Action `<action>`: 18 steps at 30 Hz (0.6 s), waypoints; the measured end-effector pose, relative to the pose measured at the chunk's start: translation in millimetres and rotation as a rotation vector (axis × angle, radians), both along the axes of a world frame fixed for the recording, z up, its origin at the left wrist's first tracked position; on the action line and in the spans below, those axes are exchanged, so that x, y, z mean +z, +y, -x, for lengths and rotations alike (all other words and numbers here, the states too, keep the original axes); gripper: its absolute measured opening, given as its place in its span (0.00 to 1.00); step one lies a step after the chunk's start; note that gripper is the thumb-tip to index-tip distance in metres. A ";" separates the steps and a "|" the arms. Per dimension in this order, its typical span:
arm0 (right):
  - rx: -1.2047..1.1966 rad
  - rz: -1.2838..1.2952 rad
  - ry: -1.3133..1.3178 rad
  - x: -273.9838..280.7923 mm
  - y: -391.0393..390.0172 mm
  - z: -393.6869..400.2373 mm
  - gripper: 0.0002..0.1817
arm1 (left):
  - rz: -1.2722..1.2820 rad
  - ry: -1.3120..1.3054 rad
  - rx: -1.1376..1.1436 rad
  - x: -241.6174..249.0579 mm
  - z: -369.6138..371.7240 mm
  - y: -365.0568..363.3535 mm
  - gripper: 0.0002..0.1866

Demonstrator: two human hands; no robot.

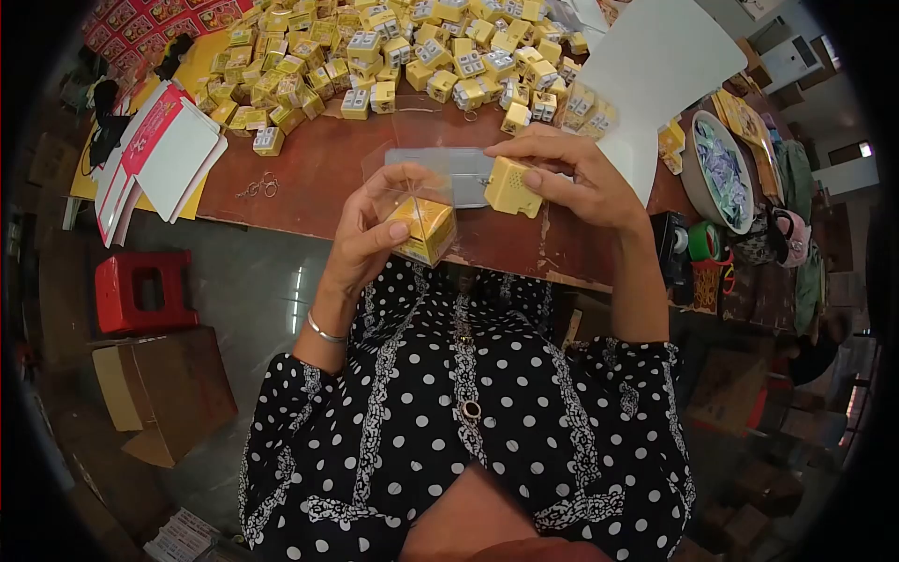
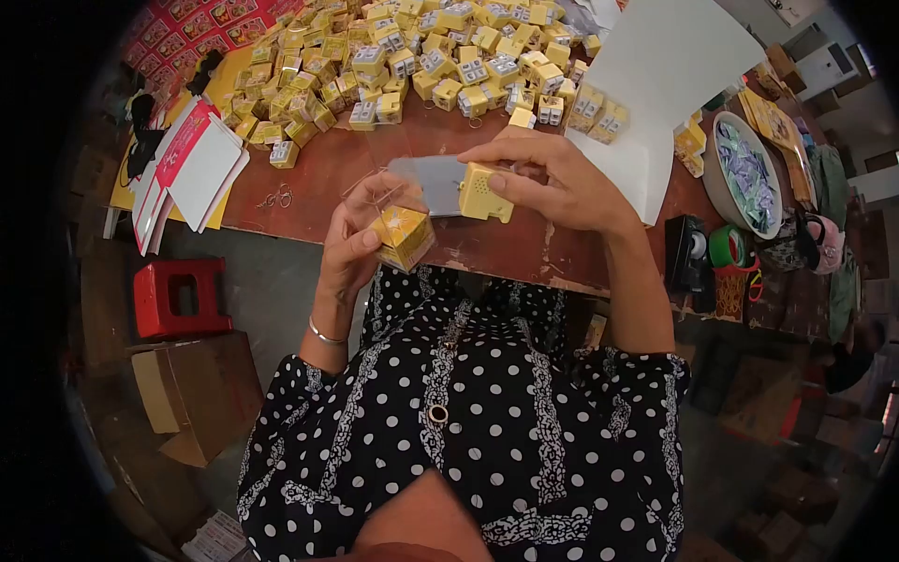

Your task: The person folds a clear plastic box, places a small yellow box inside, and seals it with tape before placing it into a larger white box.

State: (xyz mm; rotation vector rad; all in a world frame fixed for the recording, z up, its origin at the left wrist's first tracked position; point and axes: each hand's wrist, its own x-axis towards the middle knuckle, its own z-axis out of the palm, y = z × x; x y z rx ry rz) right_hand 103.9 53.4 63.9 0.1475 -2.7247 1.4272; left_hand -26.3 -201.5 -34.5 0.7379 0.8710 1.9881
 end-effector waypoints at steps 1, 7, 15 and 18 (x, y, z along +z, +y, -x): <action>0.046 0.035 0.015 -4.5 2.2 -0.4 0.22 | -0.030 -0.020 -0.035 0.2 -1.8 0.6 0.36; 0.097 0.390 -0.119 -16.9 -0.8 -2.5 0.25 | 0.015 -0.078 -0.124 -5.0 -12.8 5.9 0.39; 0.090 0.545 -0.211 -32.6 -3.5 -6.2 0.21 | -0.013 -0.104 -0.156 -14.4 -15.5 7.8 0.37; 0.038 0.348 -0.113 -34.9 -7.0 -8.6 0.23 | 0.012 -0.080 -0.095 -14.2 -6.5 4.2 0.34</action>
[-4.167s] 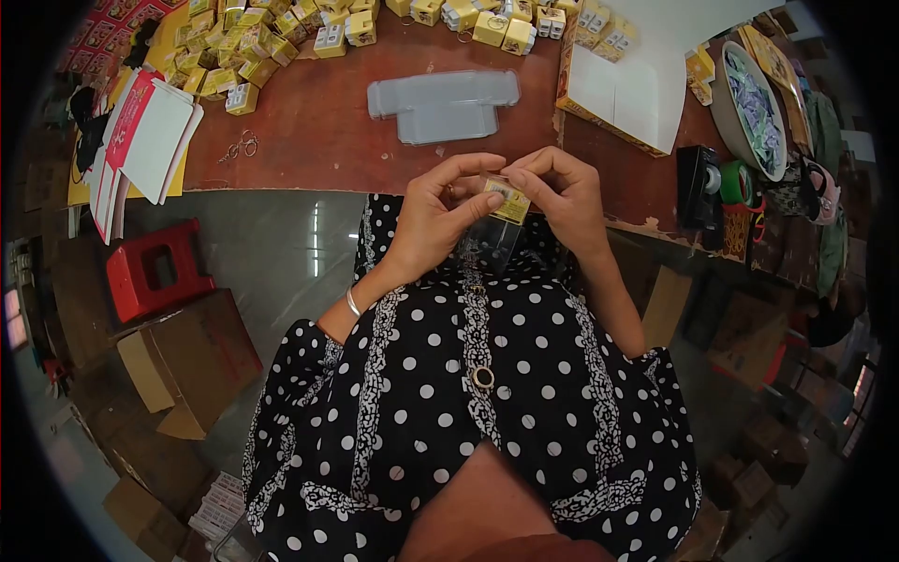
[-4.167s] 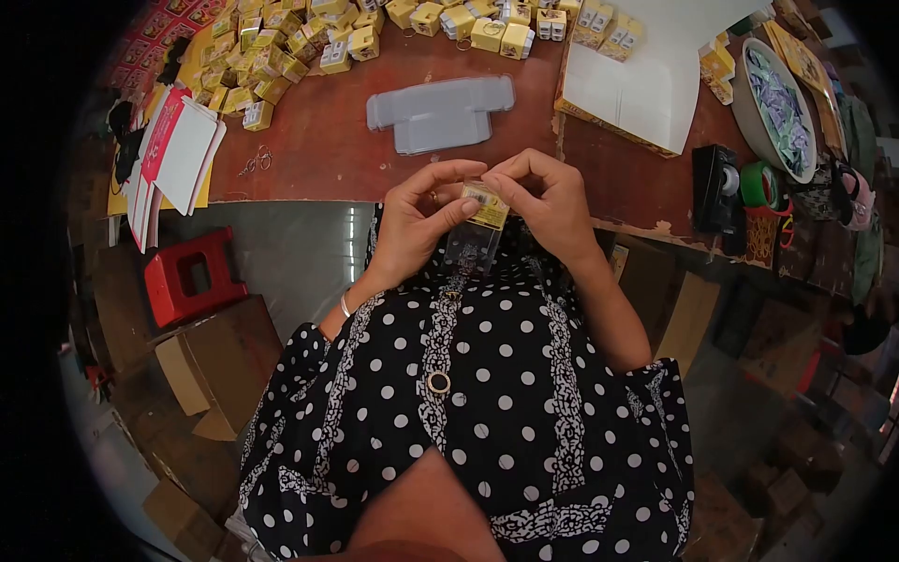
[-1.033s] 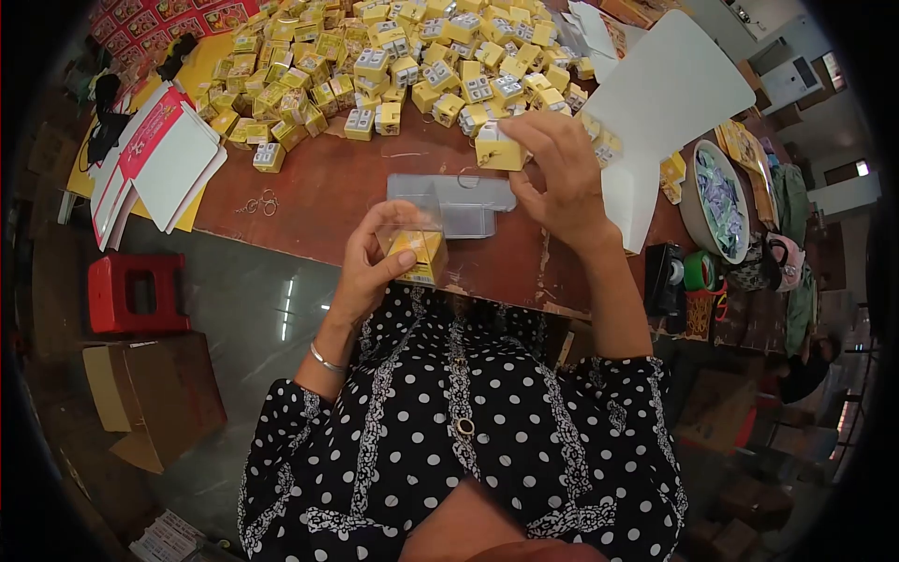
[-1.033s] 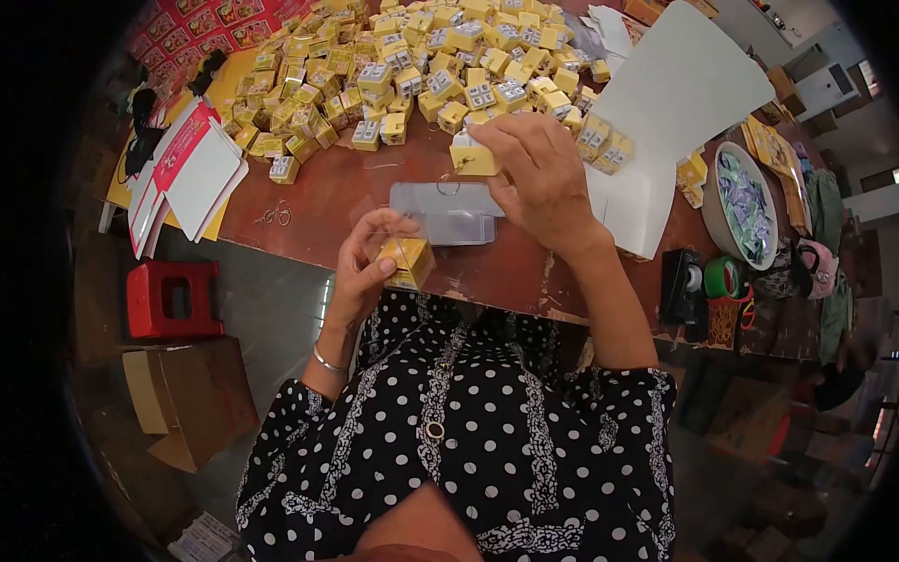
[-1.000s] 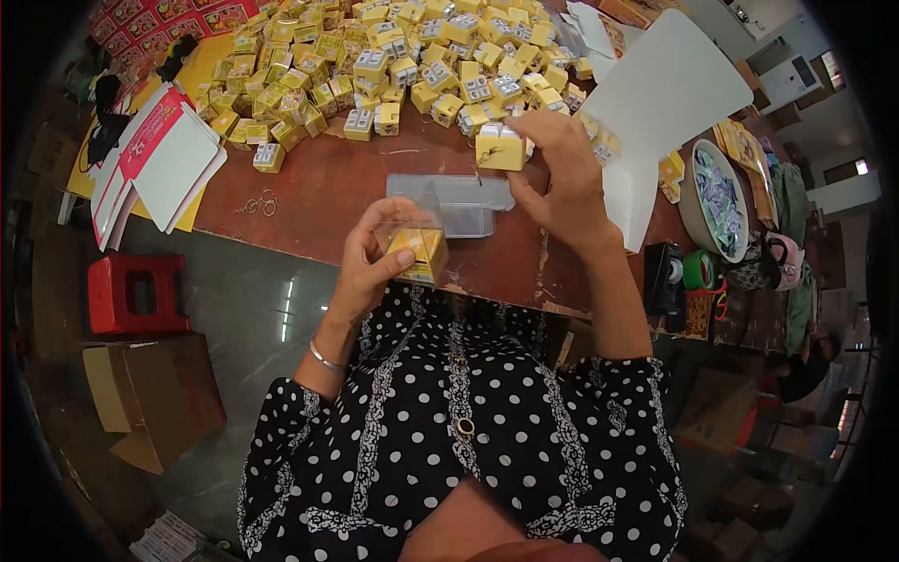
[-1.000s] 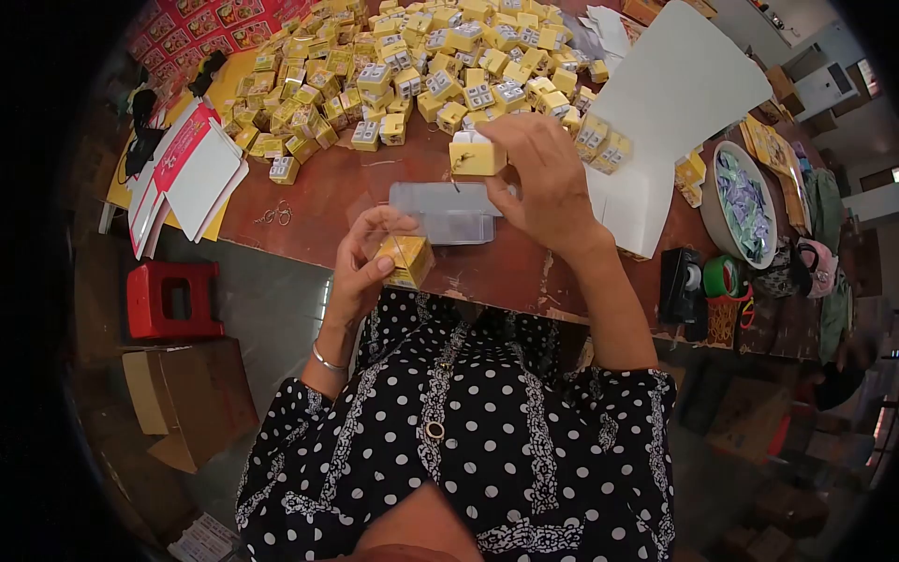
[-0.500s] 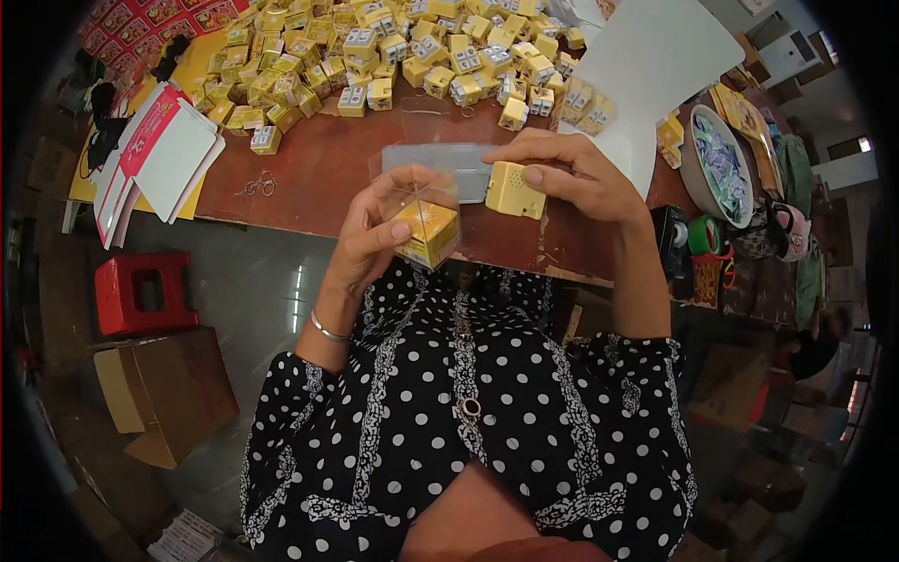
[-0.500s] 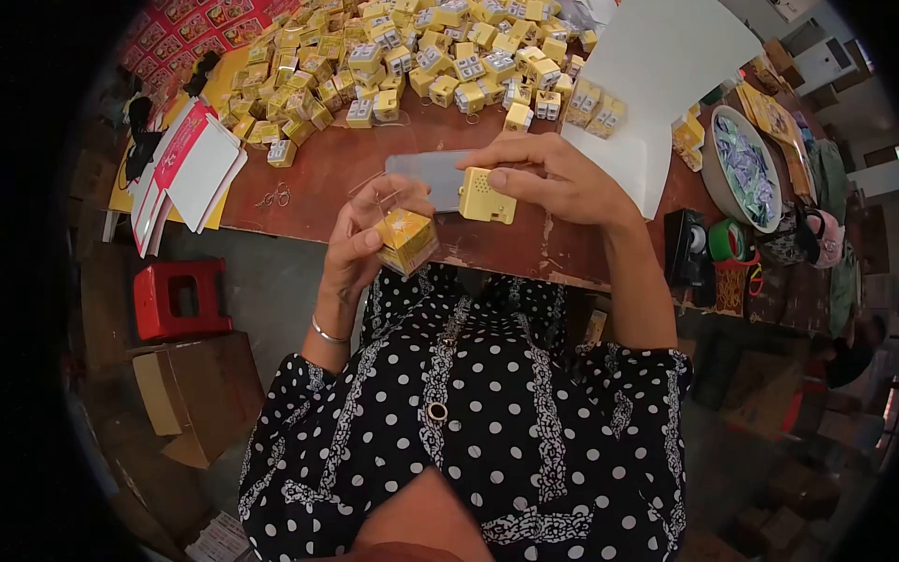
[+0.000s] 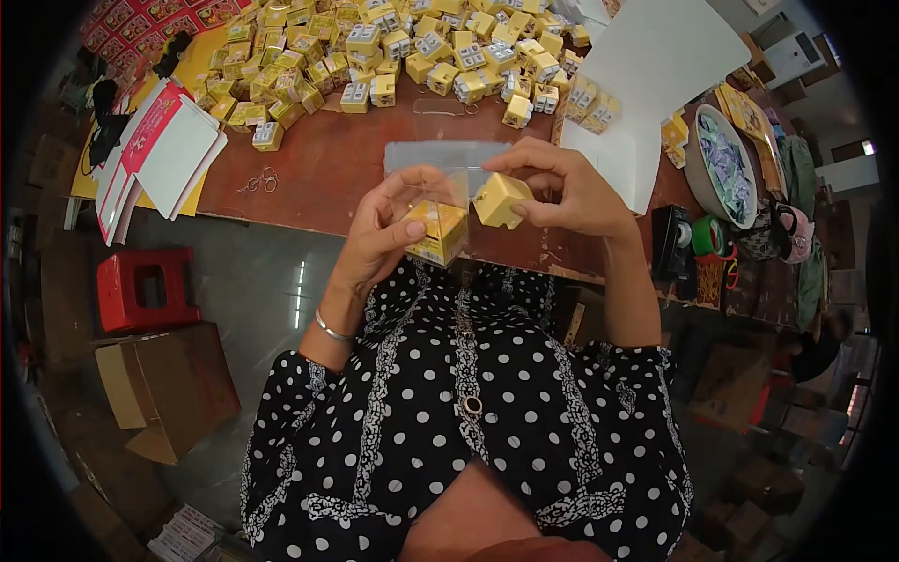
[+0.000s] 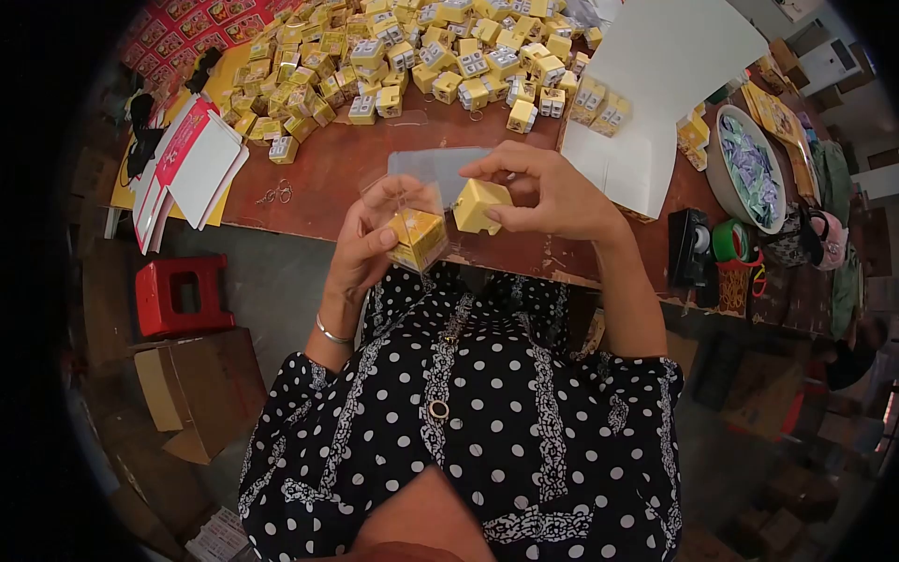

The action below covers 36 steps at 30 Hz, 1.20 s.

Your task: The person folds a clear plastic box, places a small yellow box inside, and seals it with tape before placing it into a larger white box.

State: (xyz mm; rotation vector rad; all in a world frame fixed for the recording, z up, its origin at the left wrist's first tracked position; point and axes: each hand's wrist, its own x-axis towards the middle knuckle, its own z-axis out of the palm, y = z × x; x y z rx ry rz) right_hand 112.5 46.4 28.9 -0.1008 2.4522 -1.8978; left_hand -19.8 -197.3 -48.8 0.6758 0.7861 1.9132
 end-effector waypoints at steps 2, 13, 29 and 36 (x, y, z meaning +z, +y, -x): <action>-0.066 -0.168 0.102 -2.6 -6.4 -0.6 0.24 | 0.008 0.007 0.003 2.8 0.3 -0.2 0.34; -0.391 -1.035 0.892 -4.6 -13.3 -3.8 0.28 | -0.068 0.079 0.149 10.7 -3.6 2.6 0.34; -0.390 0.278 0.471 -22.6 -27.0 -5.2 0.26 | 0.388 0.443 0.315 -7.4 -19.3 6.9 0.35; -0.491 0.195 0.379 -19.1 -39.6 -1.8 0.21 | 0.327 0.394 0.256 -9.1 -26.3 11.9 0.38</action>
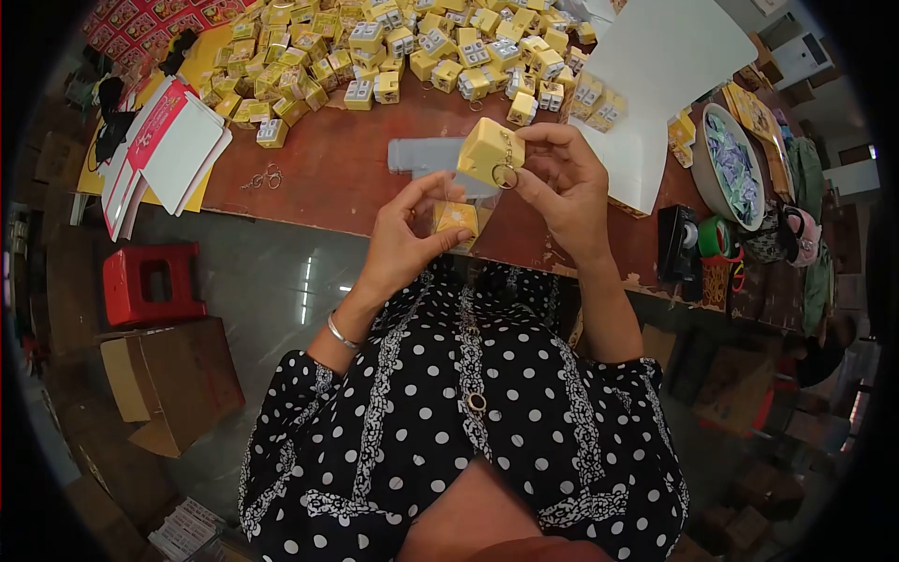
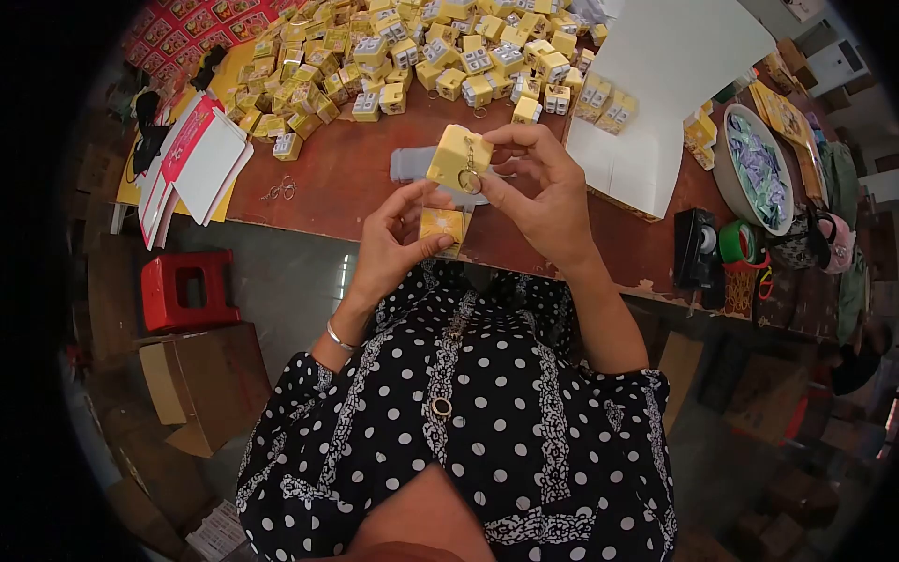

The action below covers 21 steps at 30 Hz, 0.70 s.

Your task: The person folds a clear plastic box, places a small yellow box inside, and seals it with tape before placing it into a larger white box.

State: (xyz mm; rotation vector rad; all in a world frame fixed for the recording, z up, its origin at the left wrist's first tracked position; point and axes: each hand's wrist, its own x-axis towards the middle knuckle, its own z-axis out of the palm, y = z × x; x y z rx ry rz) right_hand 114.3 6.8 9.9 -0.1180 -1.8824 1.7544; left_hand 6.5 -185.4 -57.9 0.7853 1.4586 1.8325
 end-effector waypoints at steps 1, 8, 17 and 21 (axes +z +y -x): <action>-0.015 -0.019 -0.033 1.3 -0.7 -0.4 0.20 | -0.027 -0.029 0.006 0.0 -0.7 0.9 0.39; -0.025 -0.449 -0.150 5.2 0.4 -1.2 0.19 | -0.074 -0.062 -0.006 6.3 -2.2 3.7 0.39; 0.027 -0.424 -0.185 0.6 2.8 -0.9 0.18 | -0.050 -0.129 -0.009 6.6 -4.2 3.6 0.40; 0.009 -0.613 -0.056 5.7 0.0 -1.5 0.15 | -0.038 -0.075 0.019 5.0 -6.0 6.7 0.41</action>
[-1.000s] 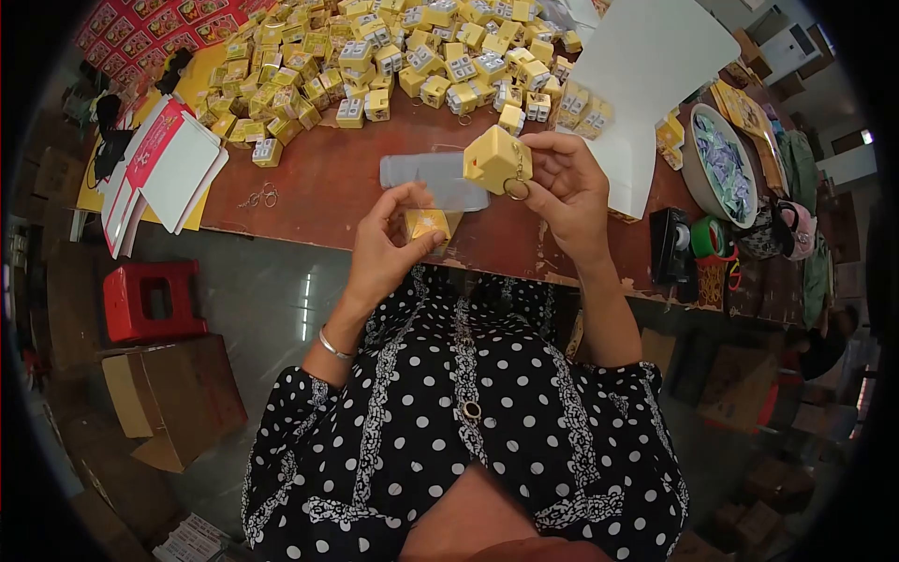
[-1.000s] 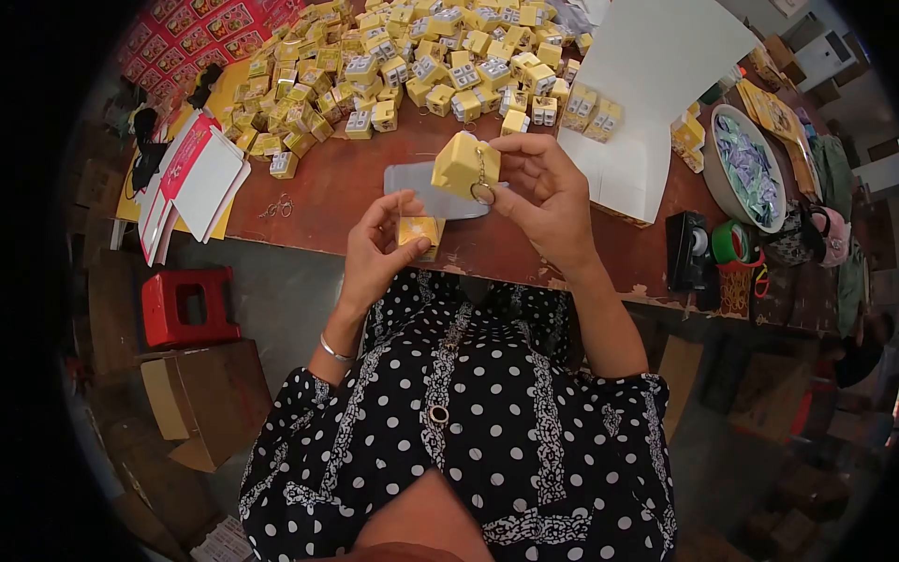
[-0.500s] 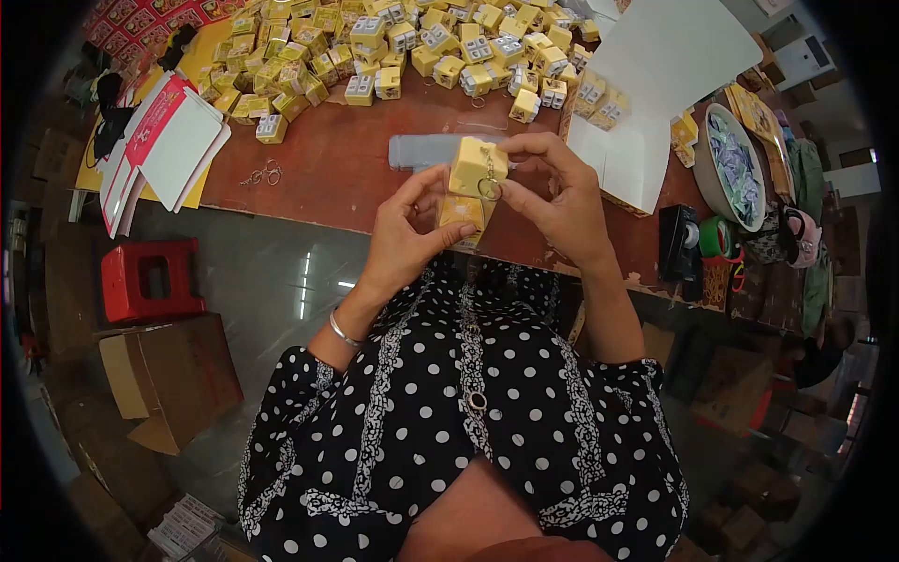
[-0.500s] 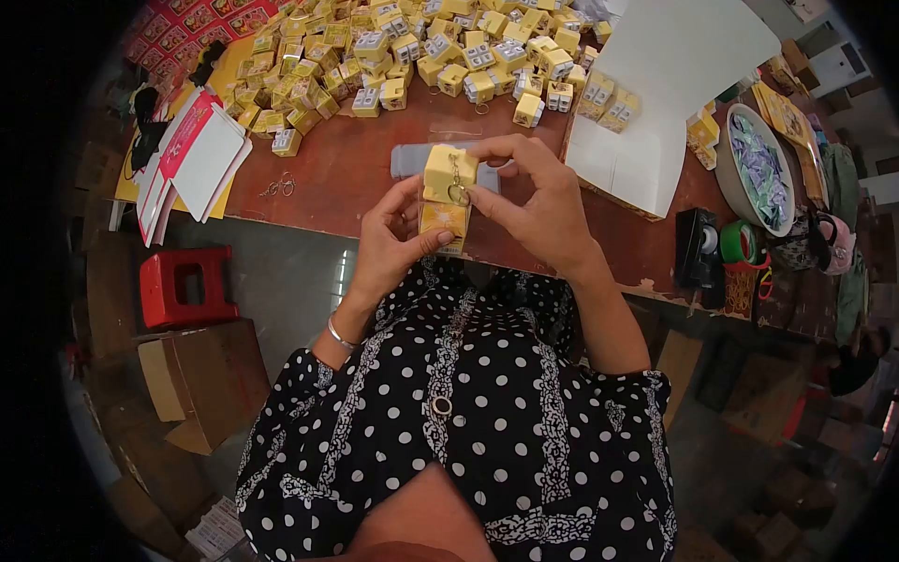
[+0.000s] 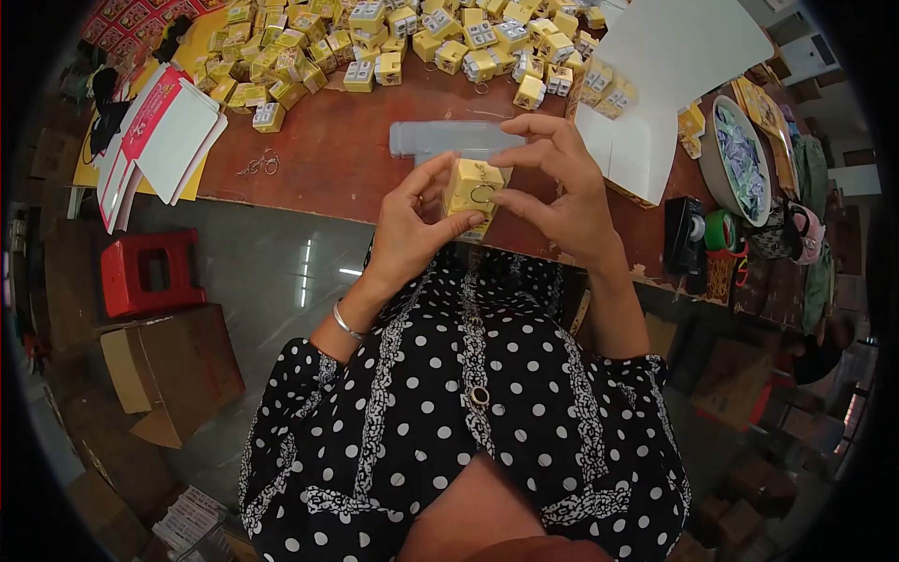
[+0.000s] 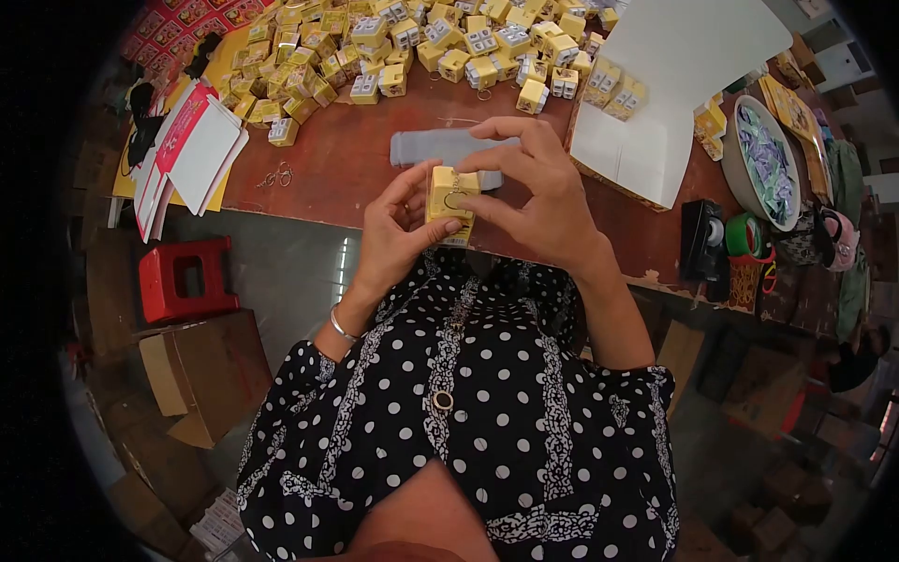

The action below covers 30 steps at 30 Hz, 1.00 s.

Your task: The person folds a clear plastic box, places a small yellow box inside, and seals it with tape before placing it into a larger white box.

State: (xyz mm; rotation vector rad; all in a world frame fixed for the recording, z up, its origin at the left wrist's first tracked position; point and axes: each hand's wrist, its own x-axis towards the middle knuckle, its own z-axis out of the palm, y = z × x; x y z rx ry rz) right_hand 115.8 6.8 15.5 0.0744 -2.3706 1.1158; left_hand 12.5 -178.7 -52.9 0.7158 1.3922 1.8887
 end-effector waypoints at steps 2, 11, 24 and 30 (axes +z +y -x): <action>0.009 -0.018 -0.021 1.5 -1.7 0.0 0.14 | 0.012 0.007 0.003 -0.2 -1.4 1.6 0.41; 0.047 0.259 -0.126 -0.1 9.7 5.4 0.03 | 0.018 0.147 0.034 -5.5 -3.6 3.3 0.40; 0.045 0.080 -0.133 -0.6 8.3 2.4 0.03 | 0.021 0.182 0.042 -8.9 -3.5 4.5 0.41; -0.010 0.213 -0.081 -11.9 3.2 -8.8 0.17 | -0.078 0.034 0.021 9.6 -8.9 4.0 0.45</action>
